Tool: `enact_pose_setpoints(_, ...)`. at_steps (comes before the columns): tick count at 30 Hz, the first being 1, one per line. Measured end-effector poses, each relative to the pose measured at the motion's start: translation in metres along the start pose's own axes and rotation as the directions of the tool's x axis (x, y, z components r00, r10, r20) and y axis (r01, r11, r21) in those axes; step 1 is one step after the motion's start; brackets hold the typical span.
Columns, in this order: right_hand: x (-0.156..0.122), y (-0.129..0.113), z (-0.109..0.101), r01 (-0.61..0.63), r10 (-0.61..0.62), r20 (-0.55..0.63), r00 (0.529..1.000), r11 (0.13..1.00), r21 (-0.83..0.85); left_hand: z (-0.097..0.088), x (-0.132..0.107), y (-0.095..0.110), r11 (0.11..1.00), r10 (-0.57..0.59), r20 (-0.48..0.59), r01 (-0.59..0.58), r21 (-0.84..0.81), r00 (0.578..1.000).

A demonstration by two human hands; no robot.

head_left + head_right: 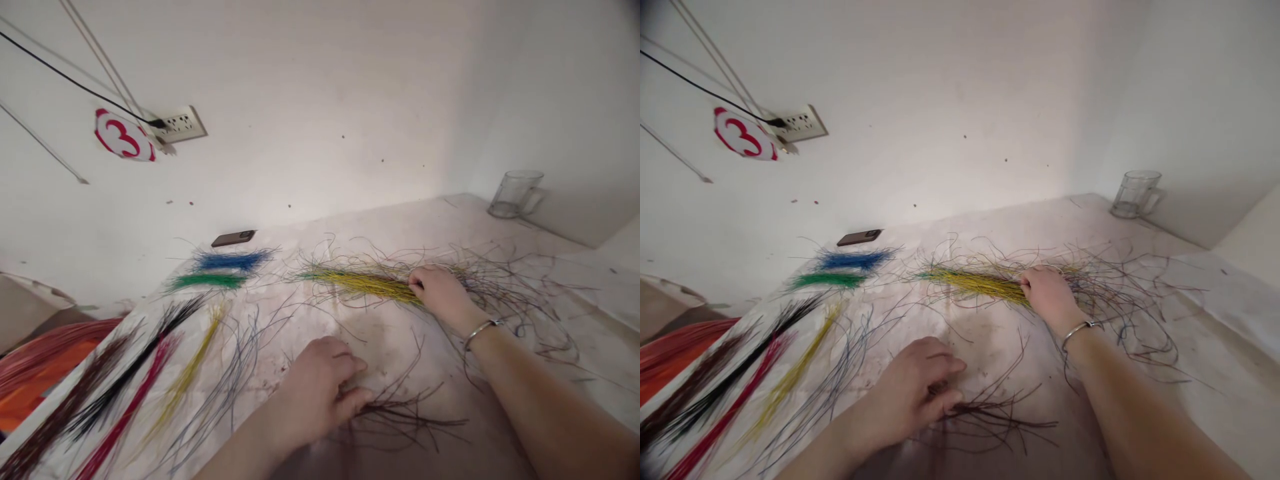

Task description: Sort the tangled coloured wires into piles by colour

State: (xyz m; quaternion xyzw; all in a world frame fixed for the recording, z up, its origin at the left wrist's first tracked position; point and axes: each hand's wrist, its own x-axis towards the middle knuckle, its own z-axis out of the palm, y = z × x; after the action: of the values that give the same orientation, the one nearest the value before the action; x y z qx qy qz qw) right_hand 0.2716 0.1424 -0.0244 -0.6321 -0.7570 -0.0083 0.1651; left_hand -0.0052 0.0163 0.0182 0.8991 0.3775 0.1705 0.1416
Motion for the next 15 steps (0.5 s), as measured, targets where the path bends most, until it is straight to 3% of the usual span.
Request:
enact_pose_setpoints(5, 0.0000, -0.0032, -0.0007, 0.021, -0.015, -0.083, 0.996, 0.997, 0.078, 0.0003, 0.0005, -0.0022, 0.999, -0.026, 0.002, 0.026, -0.022, 1.000)
enact_pose_setpoints(11, -0.0003, -0.0047, 0.0014, 0.046, -0.045, -0.028, 0.999, 0.999, 0.029, -0.0011, 0.0007, -0.0015, 0.999, -0.015, -0.011, 0.015, -0.029, 1.000)
enact_pose_setpoints(15, -0.0006, -0.0077, -0.0027, 0.033, -0.026, -0.094, 0.995, 0.997, 0.068, -0.0006, 0.0000, -0.0024, 1.000, -0.004, -0.014, 0.004, -0.021, 1.000)
